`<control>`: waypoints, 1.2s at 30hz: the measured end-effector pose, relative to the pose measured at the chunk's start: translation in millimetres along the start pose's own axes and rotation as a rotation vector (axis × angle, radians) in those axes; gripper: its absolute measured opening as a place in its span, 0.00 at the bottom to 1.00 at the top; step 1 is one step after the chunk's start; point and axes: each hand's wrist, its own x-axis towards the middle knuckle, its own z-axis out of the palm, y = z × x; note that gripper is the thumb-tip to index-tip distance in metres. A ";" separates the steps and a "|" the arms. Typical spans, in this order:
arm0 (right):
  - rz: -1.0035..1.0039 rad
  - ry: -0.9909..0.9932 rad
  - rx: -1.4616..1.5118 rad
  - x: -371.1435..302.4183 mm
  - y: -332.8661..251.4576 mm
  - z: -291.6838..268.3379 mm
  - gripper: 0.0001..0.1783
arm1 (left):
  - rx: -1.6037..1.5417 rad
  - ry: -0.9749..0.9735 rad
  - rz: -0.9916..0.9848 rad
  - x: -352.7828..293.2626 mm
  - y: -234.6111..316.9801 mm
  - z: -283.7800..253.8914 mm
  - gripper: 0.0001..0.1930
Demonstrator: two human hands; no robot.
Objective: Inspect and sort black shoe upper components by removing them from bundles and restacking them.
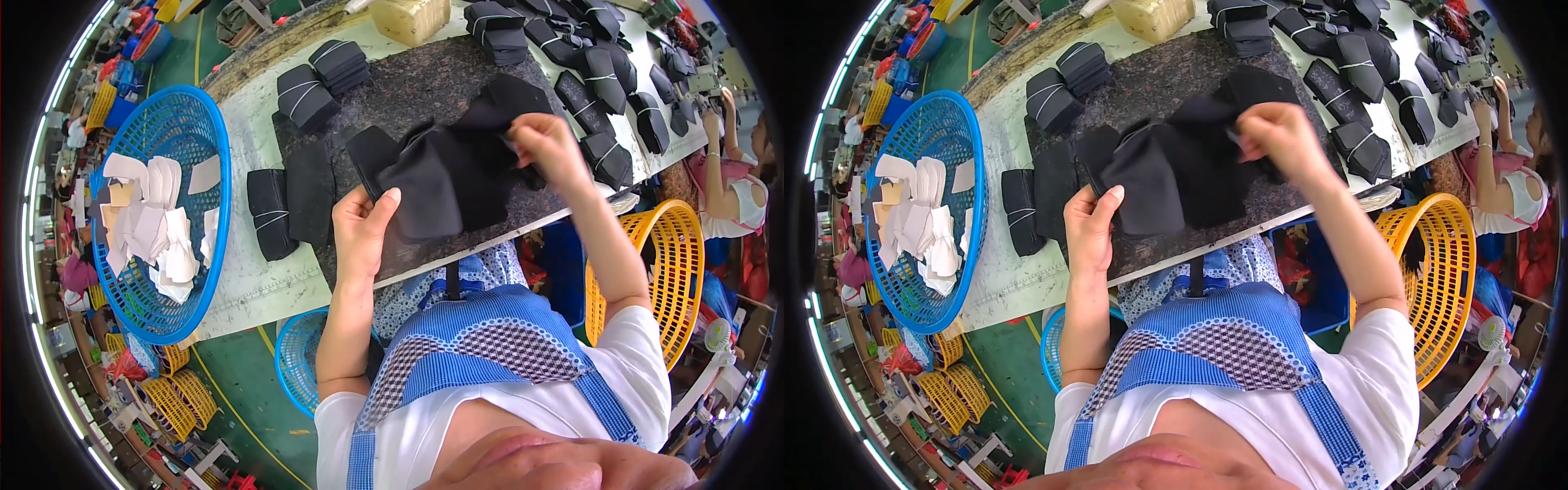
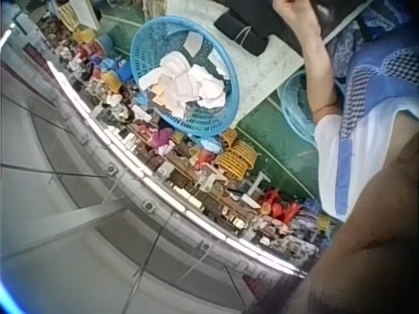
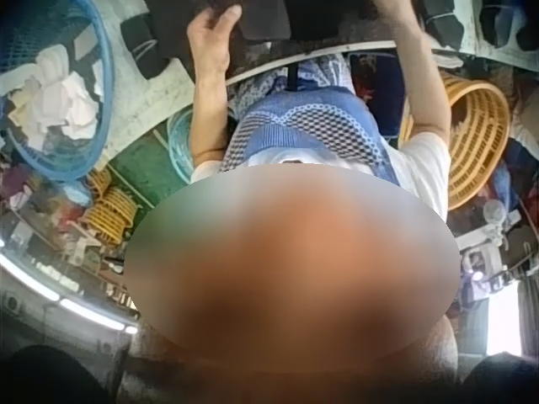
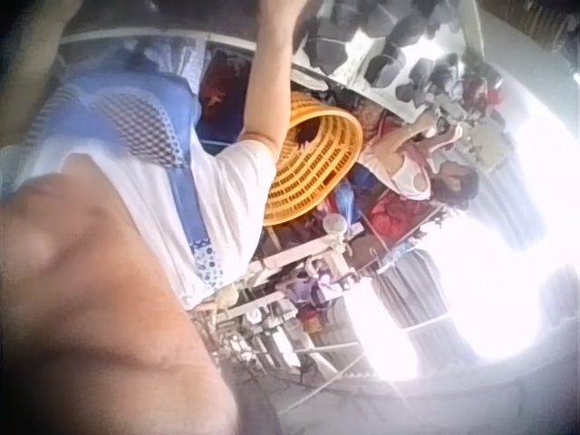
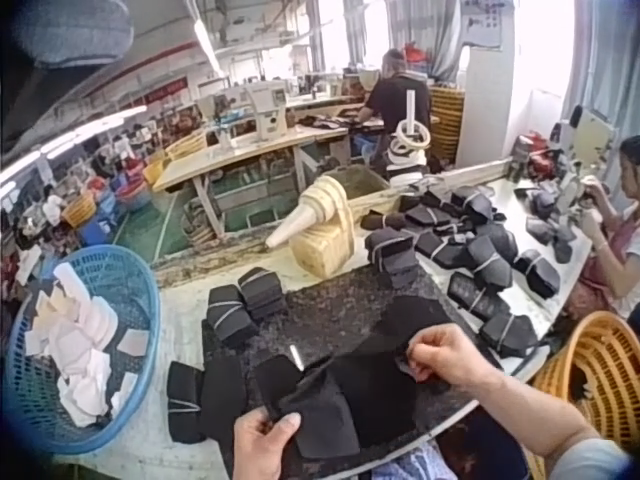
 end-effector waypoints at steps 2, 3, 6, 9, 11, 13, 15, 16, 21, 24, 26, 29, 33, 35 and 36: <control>-0.033 0.167 -0.302 10.9 5.1 -37.2 0.09 | 0.037 0.014 0.050 1.6 0.4 -1.6 0.03; -0.088 0.247 -0.584 11.8 -1.1 -48.7 0.08 | 0.049 0.038 0.053 1.0 4.5 3.4 0.03; -0.390 0.324 -0.677 -13.5 -23.4 -28.8 0.08 | 0.224 0.033 0.063 -2.4 11.1 9.3 0.07; -0.621 -0.117 -0.453 -42.3 -41.2 41.8 0.06 | 0.405 -0.040 0.034 -6.4 11.4 21.8 0.14; -0.718 -0.214 -0.588 -44.4 -28.5 59.5 0.06 | 0.587 -0.101 0.201 -3.6 -2.9 31.7 0.17; -0.715 -0.181 -0.610 -43.5 -25.6 59.9 0.06 | 0.649 -0.109 0.295 -6.4 5.7 38.6 0.16; -0.701 -0.201 -0.571 -47.9 -26.9 63.4 0.05 | 0.592 -0.117 0.241 -12.0 3.6 36.2 0.17; -0.672 -0.207 -0.523 -46.6 -25.8 65.5 0.04 | 0.595 -0.103 0.217 -13.7 4.3 34.0 0.16; -0.520 -0.223 -0.361 -46.2 -21.7 68.4 0.04 | 0.523 -0.104 0.143 -12.3 -1.2 25.3 0.12; -0.365 -0.230 -0.290 -42.3 -20.5 64.9 0.03 | 0.403 -0.126 0.083 -7.7 -6.0 19.8 0.10; -0.330 -0.196 -0.243 -36.0 -18.9 51.1 0.03 | 0.261 -0.119 0.129 -7.4 -2.2 20.6 0.08; -0.193 0.098 -0.024 -9.7 -14.2 10.2 0.06 | -0.058 -0.032 0.118 1.1 5.5 2.4 0.06; -0.234 0.307 -0.971 0.2 -18.1 -52.4 0.09 | -0.048 0.031 0.152 1.8 5.3 -16.0 0.09; -0.393 0.454 -0.996 -16.7 -33.3 -25.1 0.08 | 0.276 0.020 0.037 -2.2 7.0 -10.4 0.11; -0.444 0.285 -0.782 -27.4 -42.9 -2.9 0.08 | 0.251 0.006 0.096 -1.6 -4.5 -3.0 0.14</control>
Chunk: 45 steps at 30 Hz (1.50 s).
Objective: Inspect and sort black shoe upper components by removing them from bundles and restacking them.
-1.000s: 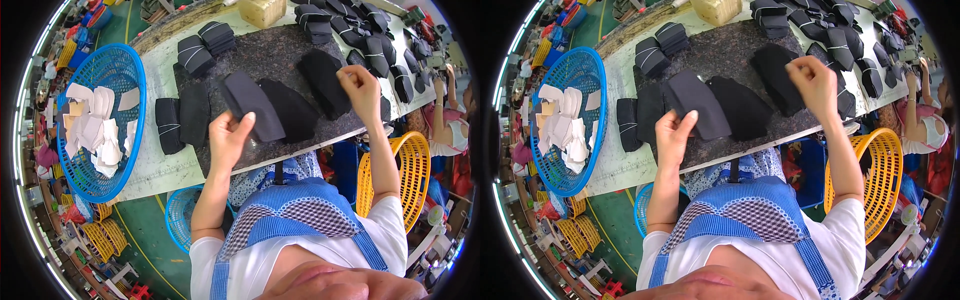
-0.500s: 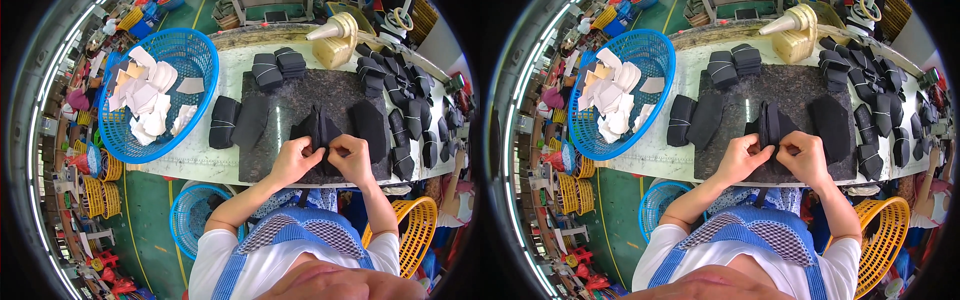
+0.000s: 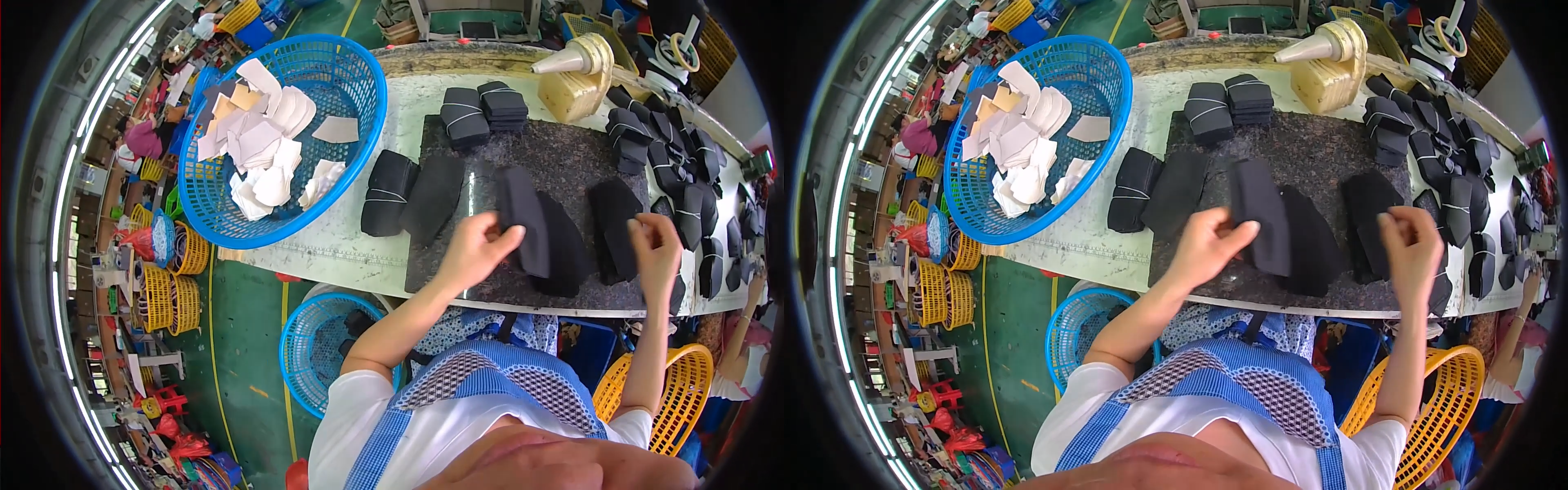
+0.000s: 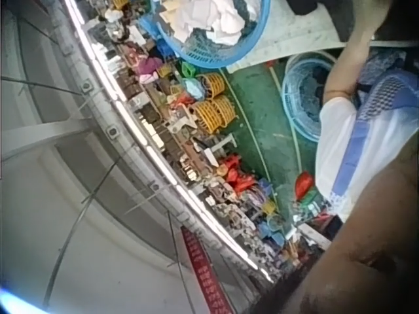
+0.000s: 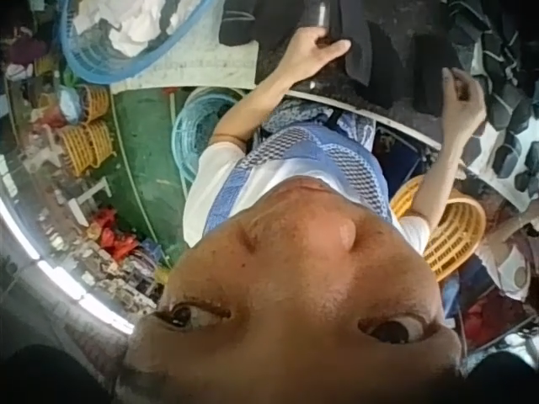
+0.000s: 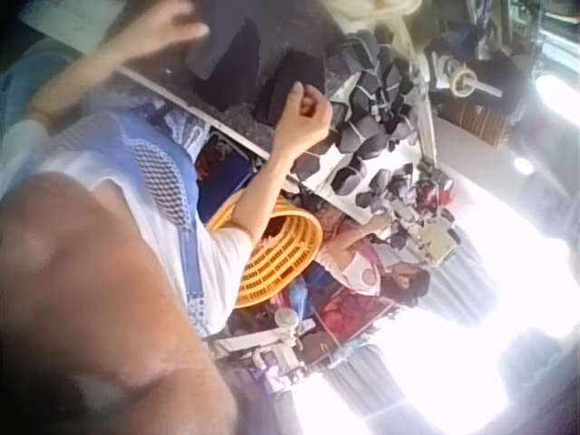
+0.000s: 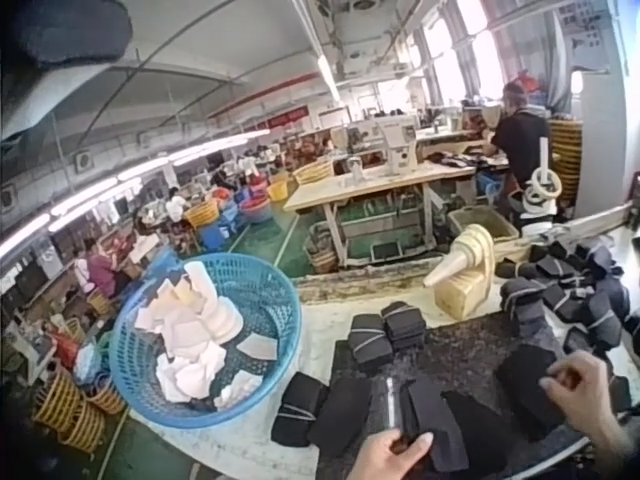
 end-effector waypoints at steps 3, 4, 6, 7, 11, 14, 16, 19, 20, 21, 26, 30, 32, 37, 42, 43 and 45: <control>-0.253 -0.299 0.420 -23.3 -48.3 27.0 0.07 | 0.285 -0.095 0.166 -0.7 13.7 30.4 0.16; -0.301 -0.267 0.356 -24.9 -48.9 34.1 0.07 | 0.304 -0.092 0.226 -2.1 18.7 35.2 0.17; -0.260 -0.232 0.429 -25.7 -46.5 42.5 0.02 | 0.323 -0.114 0.215 -3.8 24.4 34.4 0.17; -0.264 -0.231 0.428 -21.8 -40.7 37.9 0.02 | 0.144 -0.140 0.095 -5.3 16.4 29.1 0.14; 0.235 -0.175 0.639 1.4 25.4 10.1 0.06 | -0.177 -0.005 0.052 -14.0 14.1 -4.0 0.09; 0.103 -0.038 -0.230 3.8 79.6 -13.1 0.06 | -0.205 0.031 0.022 -13.0 -0.7 -25.0 0.09; 0.071 0.013 -0.107 4.7 46.5 -18.1 0.07 | -0.194 0.041 0.017 -11.7 5.8 -18.9 0.09; -0.004 -0.166 0.269 -13.5 -29.0 -0.1 0.11 | -0.029 -0.125 -0.157 -0.2 18.6 8.5 0.09; -0.177 -0.298 0.301 -19.4 -46.2 13.1 0.11 | -0.108 -0.156 -0.122 -3.0 20.3 19.2 0.09; -0.386 -0.350 0.299 -23.1 -47.3 29.5 0.11 | -0.193 -0.193 -0.086 -6.8 21.0 29.9 0.09; -0.328 -0.357 0.403 -25.6 -39.5 45.9 0.05 | 0.000 -0.197 -0.023 -7.8 18.1 33.1 0.09; -0.055 -0.509 0.533 -33.6 -31.8 46.6 0.03 | -0.036 -0.240 -0.064 -9.1 12.0 31.1 0.08; 0.078 -0.500 0.665 -36.5 -25.6 50.1 0.04 | -0.084 -0.236 -0.077 -8.8 6.2 28.9 0.07; 0.062 -0.476 0.635 -40.4 -31.0 47.1 0.05 | -0.103 -0.255 -0.103 -10.8 9.4 28.3 0.07; -0.226 -0.364 0.459 -39.0 -32.0 50.8 0.04 | -0.088 -0.254 -0.109 -9.6 9.1 26.5 0.08; -0.226 -0.366 0.460 -38.7 -32.1 52.3 0.04 | -0.072 -0.275 -0.107 -8.8 4.3 23.2 0.07; -0.252 -0.345 0.426 -38.2 -31.5 55.0 0.04 | -0.057 -0.297 -0.104 -8.0 1.2 22.3 0.06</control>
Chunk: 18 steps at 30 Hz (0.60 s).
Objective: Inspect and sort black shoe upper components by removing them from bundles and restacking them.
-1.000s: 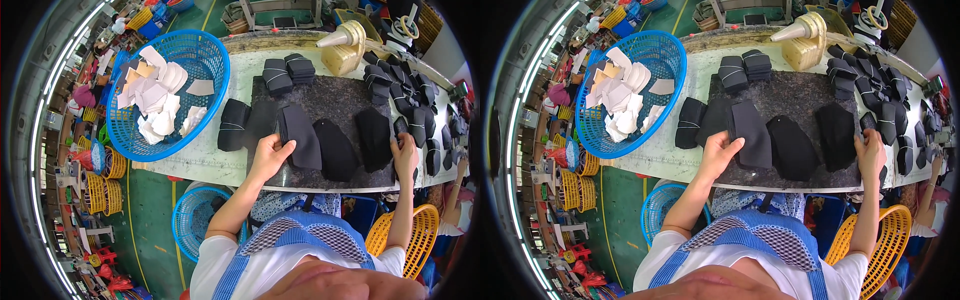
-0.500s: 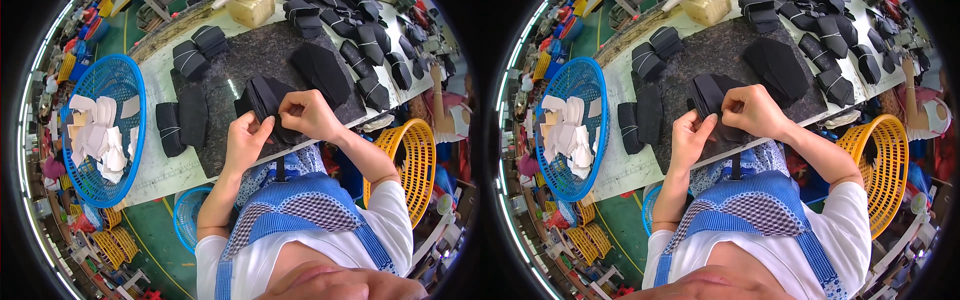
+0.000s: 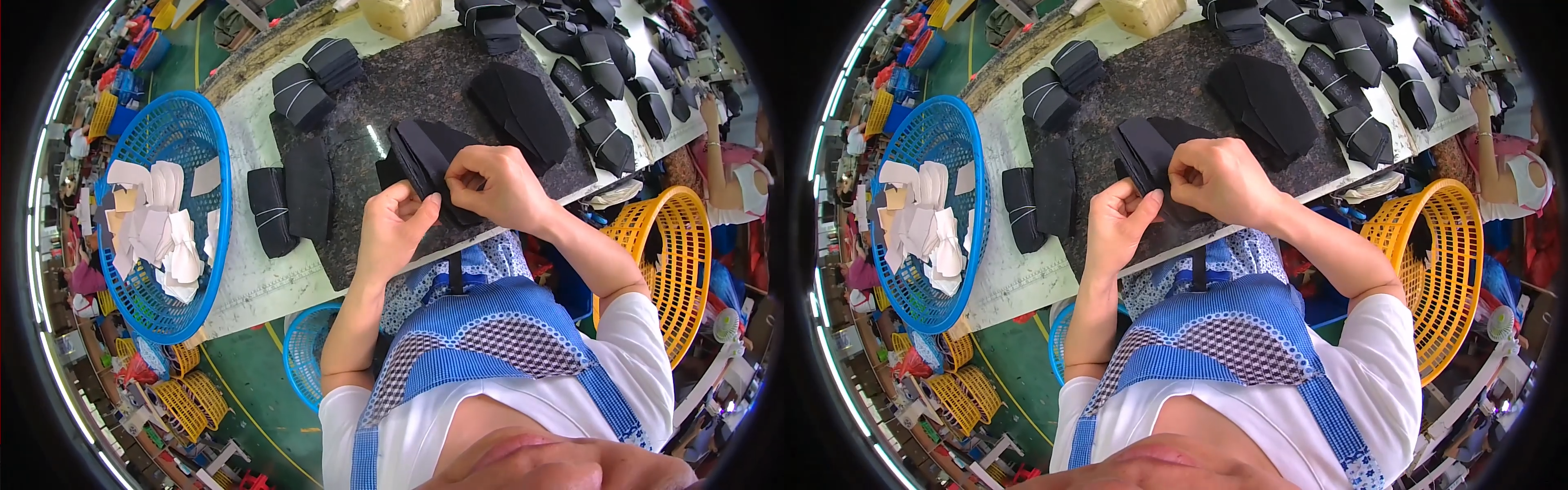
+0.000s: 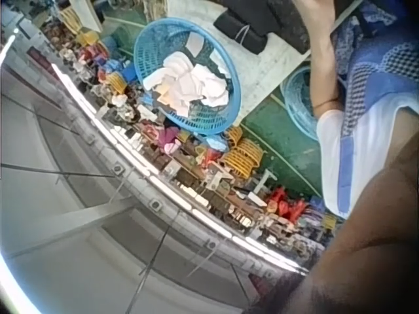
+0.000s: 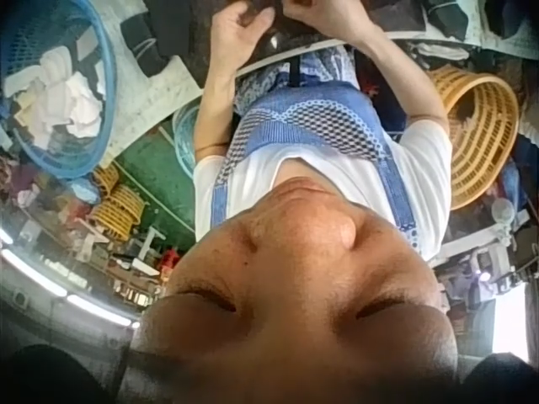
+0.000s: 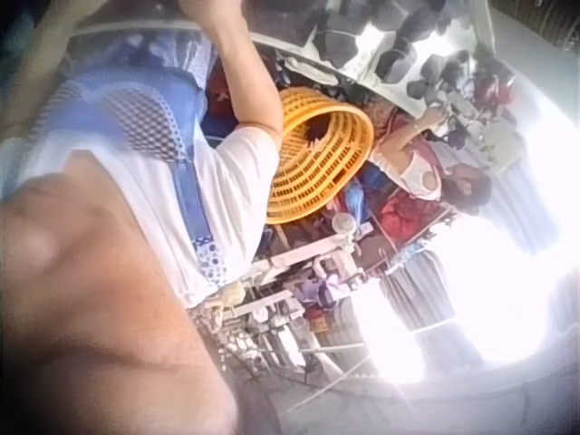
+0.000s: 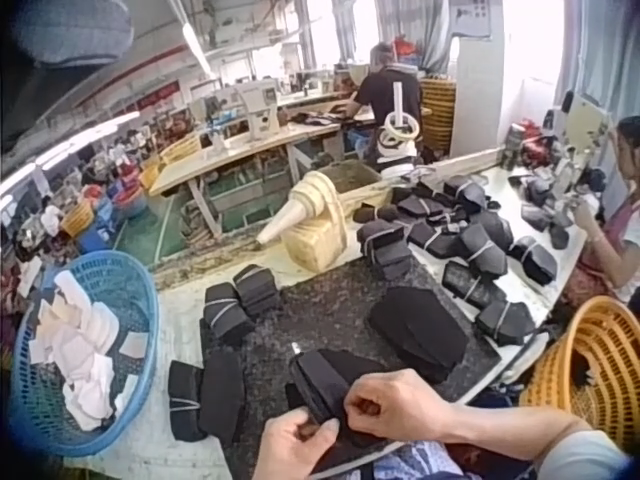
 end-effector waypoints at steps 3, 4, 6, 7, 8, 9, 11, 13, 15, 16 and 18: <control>-0.054 0.015 -0.086 -0.8 -0.9 5.0 0.04 | 0.186 0.076 0.065 0.4 -0.3 2.4 0.04; -0.054 0.016 -0.085 -0.6 -1.8 3.8 0.04 | 0.121 0.087 0.066 0.1 1.0 3.1 0.03; 0.227 -0.048 0.208 -1.7 -3.0 -0.6 0.02 | 0.054 0.094 0.066 1.4 1.5 3.6 0.03; 0.256 0.005 0.304 -2.2 4.3 -0.1 0.03 | -0.084 0.092 0.059 3.4 1.8 2.9 0.03; 0.282 0.057 0.401 -0.9 13.0 -1.0 0.03 | -0.222 0.092 0.052 4.6 2.9 2.0 0.03; 0.336 0.075 0.495 1.4 16.5 -6.2 0.04 | -0.256 0.105 0.033 3.3 4.6 1.6 0.03; 0.432 0.110 0.612 5.7 23.4 -20.3 0.06 | -0.175 0.161 0.036 -0.2 -5.3 -11.9 0.03; 0.527 0.179 0.696 6.9 43.2 -44.2 0.07 | -0.138 0.278 0.041 -3.7 -3.9 -25.6 0.02; 0.603 0.271 0.637 0.8 72.4 -76.5 0.09 | -0.122 0.350 0.036 -5.2 -0.7 -41.3 0.02; 0.639 0.340 0.545 -2.6 78.2 -90.7 0.10 | -0.140 0.383 0.034 -7.1 -0.8 -47.1 0.02; 0.615 0.288 0.220 -9.8 87.0 -109.8 0.11 | -0.118 0.398 0.014 -9.5 3.4 -47.6 0.02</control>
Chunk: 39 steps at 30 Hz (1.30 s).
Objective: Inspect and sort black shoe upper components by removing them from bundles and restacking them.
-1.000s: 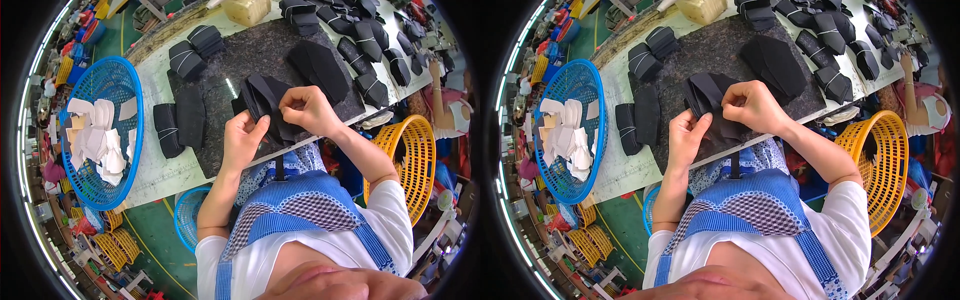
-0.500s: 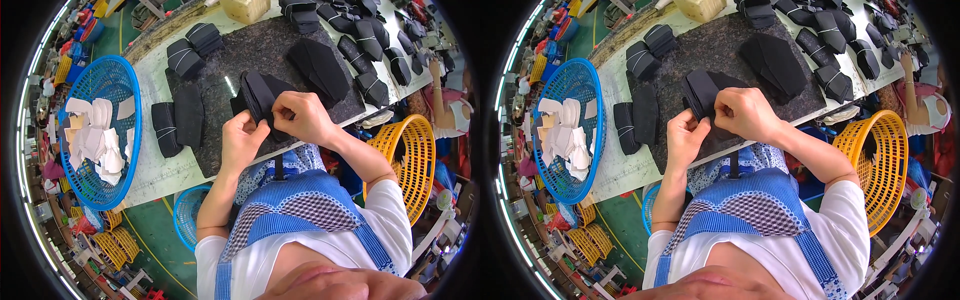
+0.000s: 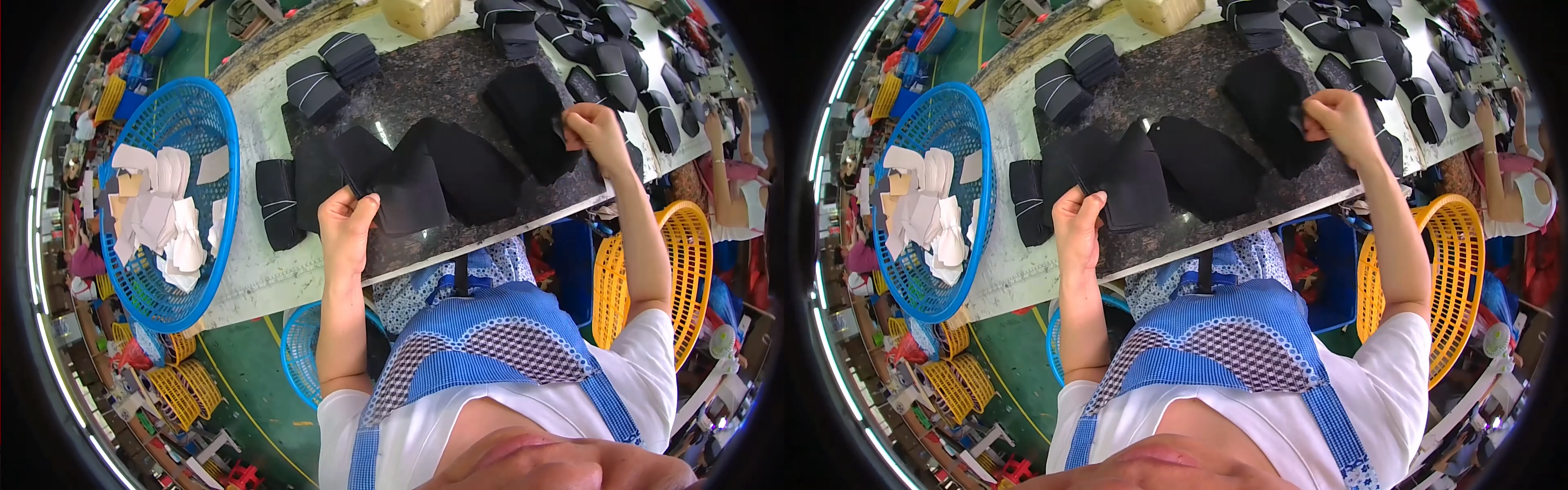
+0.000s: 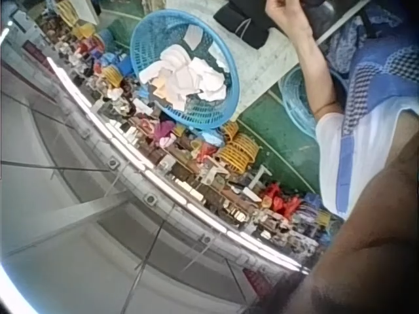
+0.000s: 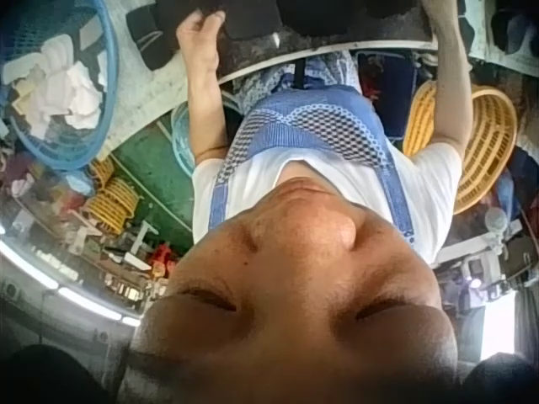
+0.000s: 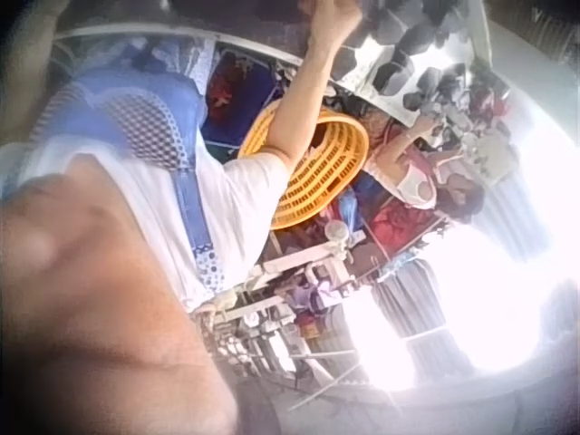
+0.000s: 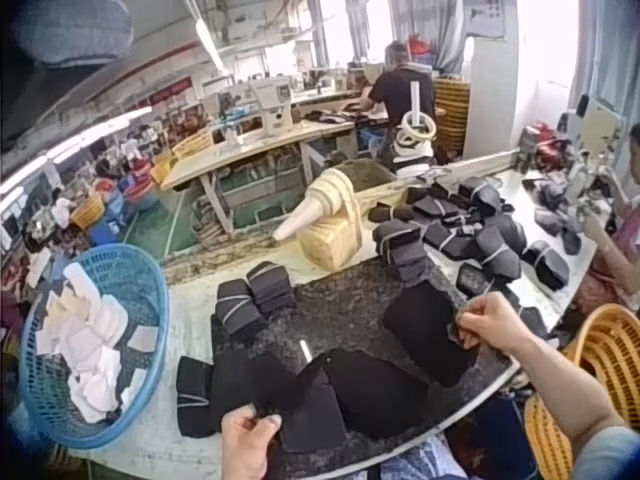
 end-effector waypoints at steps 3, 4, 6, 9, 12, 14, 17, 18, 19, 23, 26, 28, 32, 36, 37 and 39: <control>-0.256 0.337 -0.505 -4.2 -11.4 -7.3 0.10 | 0.016 -0.016 0.010 -2.1 -6.5 1.7 0.03; -0.378 0.422 -0.527 -14.3 -21.0 2.6 0.11 | 0.057 -0.046 0.024 -2.6 -6.6 4.4 0.03; -0.463 0.220 -0.253 -42.8 -44.1 38.4 0.11 | 0.100 -0.109 0.015 -7.5 -4.1 21.3 0.03; -0.673 -0.201 -0.251 -70.1 -55.0 101.4 0.07 | 0.149 -0.260 0.080 -19.9 1.1 50.4 0.03; -0.545 -0.327 -0.155 -68.3 -44.5 107.2 0.06 | 0.091 -0.229 0.091 -25.2 -1.9 57.2 0.05; -0.424 -0.326 -0.017 -60.6 -41.7 92.1 0.05 | 0.035 -0.225 0.043 -21.5 -7.7 37.4 0.04; -0.082 -0.048 -0.121 -22.9 -30.3 35.8 0.08 | -0.013 -0.034 0.068 -15.3 -9.3 10.0 0.04; -0.089 0.067 -0.215 -11.0 -20.6 17.3 0.09 | -0.027 -0.005 0.058 -13.3 -9.1 4.1 0.04; -0.124 0.188 -0.442 -3.9 -8.7 -4.3 0.10 | -0.011 -0.048 0.041 -12.7 -8.0 1.6 0.05; -0.483 0.329 -0.315 -46.4 -43.5 27.1 0.09 | 0.060 -0.216 -0.003 -17.3 2.1 33.3 0.08; -0.713 -0.078 -0.204 -77.4 -60.8 88.4 0.09 | 0.070 -0.333 -0.008 -16.9 3.6 55.4 0.06; -0.761 -0.201 -0.380 -74.6 -45.7 104.7 0.09 | 0.202 -0.383 0.062 -18.3 6.0 64.4 0.06; -0.423 -0.334 -0.074 -66.7 -47.4 101.2 0.07 | 0.086 -0.291 0.011 -22.5 4.4 54.3 0.06; -0.125 0.081 -0.158 -15.2 -24.2 37.4 0.10 | 0.013 -0.178 0.012 -14.6 -4.2 21.2 0.07; -0.091 0.130 -0.285 -6.6 -15.4 14.4 0.11 | 0.057 -0.191 0.014 -10.4 -11.8 10.4 0.07; -0.286 0.390 -0.543 -5.4 -7.5 -0.8 0.09 | 0.116 -0.208 -0.016 -12.4 -6.6 12.3 0.07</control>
